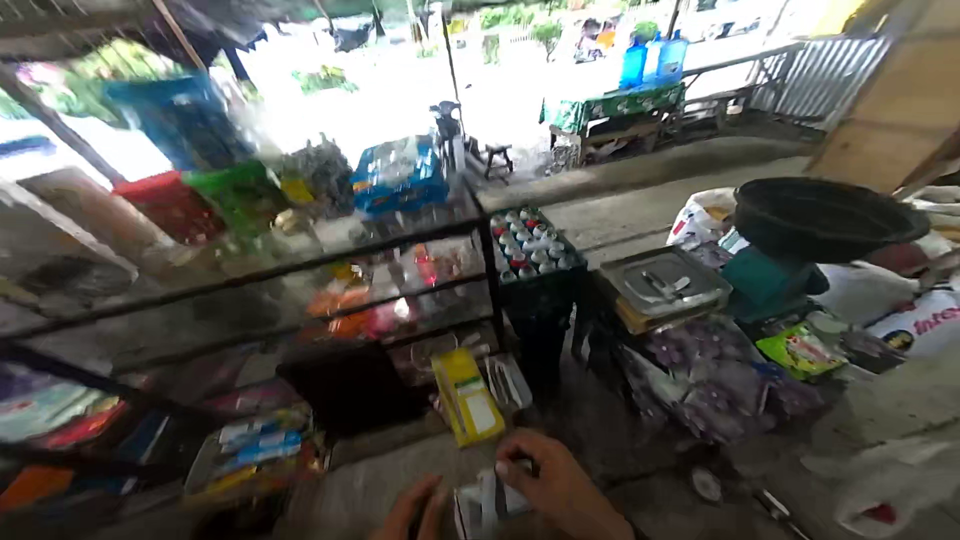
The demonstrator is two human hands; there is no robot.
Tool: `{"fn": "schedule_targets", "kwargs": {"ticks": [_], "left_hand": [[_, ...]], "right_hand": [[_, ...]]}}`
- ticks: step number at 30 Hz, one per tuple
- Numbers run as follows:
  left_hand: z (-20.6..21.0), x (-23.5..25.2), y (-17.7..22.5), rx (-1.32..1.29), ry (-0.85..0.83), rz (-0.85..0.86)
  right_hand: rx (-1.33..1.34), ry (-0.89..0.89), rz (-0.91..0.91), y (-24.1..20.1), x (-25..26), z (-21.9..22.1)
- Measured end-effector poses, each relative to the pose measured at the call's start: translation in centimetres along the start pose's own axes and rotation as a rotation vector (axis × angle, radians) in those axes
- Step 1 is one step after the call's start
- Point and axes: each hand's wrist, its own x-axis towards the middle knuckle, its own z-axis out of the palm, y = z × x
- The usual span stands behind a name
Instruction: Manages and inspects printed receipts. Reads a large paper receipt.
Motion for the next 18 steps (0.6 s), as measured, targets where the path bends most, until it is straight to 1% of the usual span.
{"fn": "schedule_targets", "kwargs": {"ticks": [2, 4, 6, 8, 13, 16, 18], "left_hand": [[-0.7, -1.1, 0.4, 0.038, 0.042, -0.015], [-1.0, -1.8, 0.3, -0.046, 0.088, 0.021], [-1.2, -2.4, 0.6, -0.129, 0.104, 0.078], [-1.6, -3.1, 0.8, -0.154, 0.11, 0.116], [-2.7, -4.1, 0.7, -0.116, 0.145, 0.117], [-2.9, -4.1, 0.9, -0.138, 0.145, 0.106], [-2.5, -4.1, 1.0, -0.183, 0.121, 0.099]], "right_hand": [[-0.011, -0.005, 0.04, -0.5, -0.9, 0.9], [-0.013, 0.001, 0.053, -1.3, -1.4, 1.6], [-0.045, 0.039, 0.031, -1.6, -1.3, 2.3], [-0.09, 0.083, 0.012, -1.6, -1.4, 3.1], [-0.213, 0.133, -0.042, -0.8, -1.3, 4.3], [-0.287, 0.129, -0.052, -0.1, -1.3, 4.8], [-0.281, 0.067, -0.036, 0.2, -1.7, 4.8]]}}
